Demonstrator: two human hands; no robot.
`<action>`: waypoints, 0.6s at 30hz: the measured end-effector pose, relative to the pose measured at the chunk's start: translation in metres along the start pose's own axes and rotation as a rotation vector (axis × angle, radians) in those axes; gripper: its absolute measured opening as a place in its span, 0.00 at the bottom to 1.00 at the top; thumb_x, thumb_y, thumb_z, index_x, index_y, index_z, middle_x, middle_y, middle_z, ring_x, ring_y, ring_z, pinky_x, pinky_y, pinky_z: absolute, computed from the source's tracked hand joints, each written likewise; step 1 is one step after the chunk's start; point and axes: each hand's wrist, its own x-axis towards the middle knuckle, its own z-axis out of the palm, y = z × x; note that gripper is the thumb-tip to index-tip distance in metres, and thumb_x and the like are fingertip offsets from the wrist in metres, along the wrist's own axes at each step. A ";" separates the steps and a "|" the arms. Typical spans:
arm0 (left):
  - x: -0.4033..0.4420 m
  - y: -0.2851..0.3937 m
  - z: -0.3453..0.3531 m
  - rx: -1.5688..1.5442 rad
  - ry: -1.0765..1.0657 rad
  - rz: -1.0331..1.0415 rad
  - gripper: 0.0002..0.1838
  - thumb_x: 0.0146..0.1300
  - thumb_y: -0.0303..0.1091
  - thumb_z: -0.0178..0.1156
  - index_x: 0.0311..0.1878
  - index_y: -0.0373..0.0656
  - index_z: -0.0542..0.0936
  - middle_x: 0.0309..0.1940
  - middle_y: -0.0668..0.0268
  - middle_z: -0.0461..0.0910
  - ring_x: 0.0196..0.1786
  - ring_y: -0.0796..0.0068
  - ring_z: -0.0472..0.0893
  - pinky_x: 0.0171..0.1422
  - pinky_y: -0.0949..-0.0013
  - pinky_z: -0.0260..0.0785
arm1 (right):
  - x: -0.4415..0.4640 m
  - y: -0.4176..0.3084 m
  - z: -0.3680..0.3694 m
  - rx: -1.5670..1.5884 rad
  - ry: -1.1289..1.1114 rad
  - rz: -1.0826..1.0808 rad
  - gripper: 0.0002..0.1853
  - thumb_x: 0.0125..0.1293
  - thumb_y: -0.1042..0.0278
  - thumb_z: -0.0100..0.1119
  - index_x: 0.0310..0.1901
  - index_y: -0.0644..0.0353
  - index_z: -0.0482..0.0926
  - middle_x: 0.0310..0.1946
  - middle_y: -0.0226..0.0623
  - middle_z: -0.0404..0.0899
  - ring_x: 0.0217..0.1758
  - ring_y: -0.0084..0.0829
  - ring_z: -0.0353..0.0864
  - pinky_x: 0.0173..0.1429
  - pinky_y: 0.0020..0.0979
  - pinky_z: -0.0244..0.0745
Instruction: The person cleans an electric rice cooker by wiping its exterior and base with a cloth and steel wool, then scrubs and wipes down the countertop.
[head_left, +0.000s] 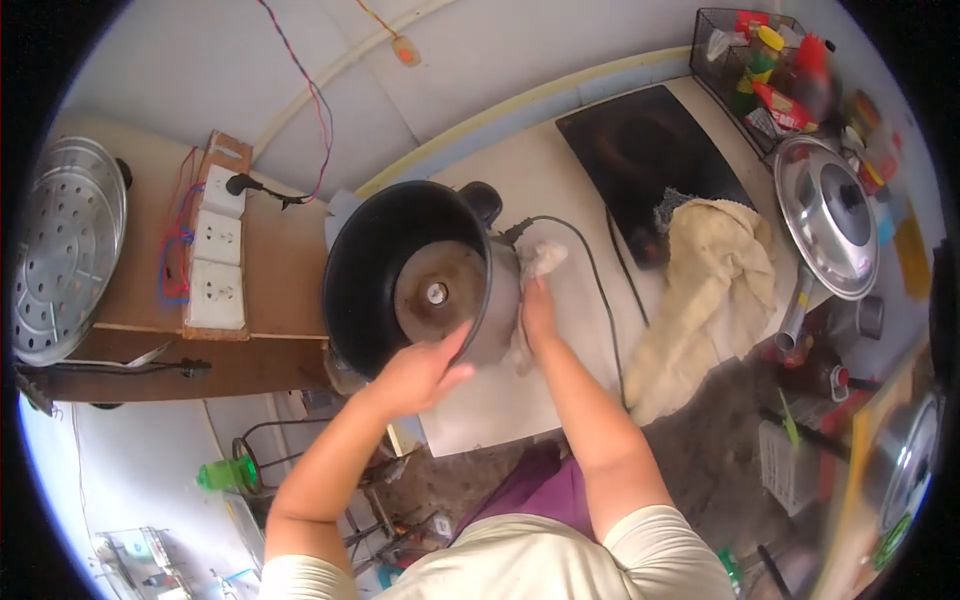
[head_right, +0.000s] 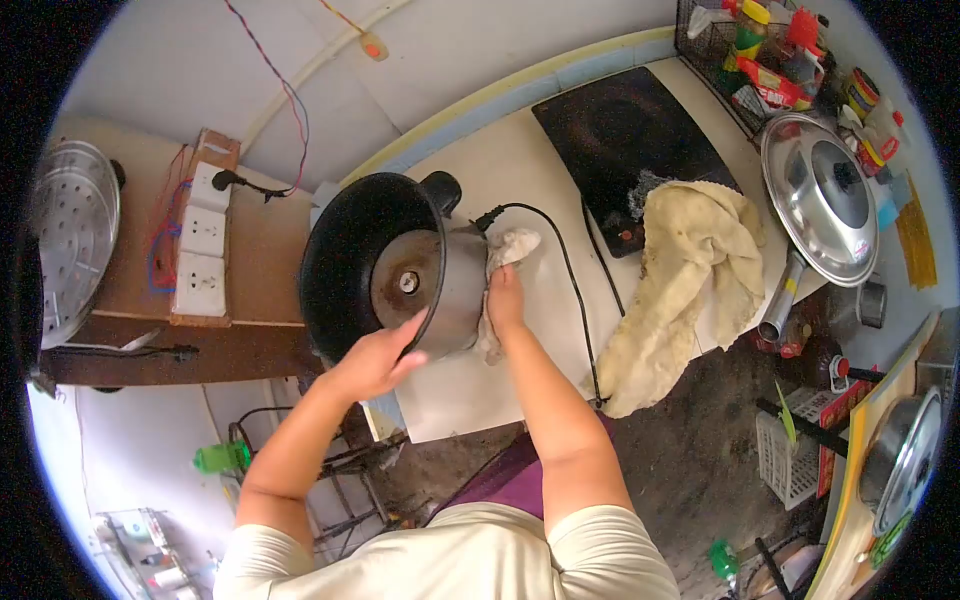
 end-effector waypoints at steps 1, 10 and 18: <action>-0.016 -0.019 -0.004 0.080 0.073 0.091 0.27 0.62 0.50 0.53 0.57 0.40 0.69 0.36 0.50 0.77 0.36 0.47 0.76 0.43 0.55 0.68 | -0.004 -0.009 -0.002 0.076 -0.036 0.081 0.15 0.64 0.68 0.41 0.47 0.62 0.74 0.34 0.39 0.76 0.38 0.29 0.73 0.45 0.28 0.67; -0.032 -0.046 0.042 0.371 0.414 0.143 0.18 0.55 0.50 0.58 0.25 0.45 0.72 0.14 0.61 0.72 0.20 0.57 0.75 0.28 0.61 0.68 | -0.018 -0.067 0.019 0.446 -0.133 -0.102 0.15 0.63 0.70 0.43 0.46 0.67 0.75 0.38 0.34 0.77 0.36 0.25 0.69 0.44 0.27 0.66; 0.020 0.035 0.057 0.188 0.538 -0.139 0.16 0.66 0.42 0.47 0.26 0.42 0.71 0.15 0.53 0.73 0.19 0.50 0.75 0.23 0.53 0.65 | -0.110 -0.043 0.017 0.125 0.045 -0.398 0.19 0.68 0.69 0.36 0.55 0.68 0.68 0.54 0.47 0.70 0.59 0.39 0.67 0.63 0.36 0.59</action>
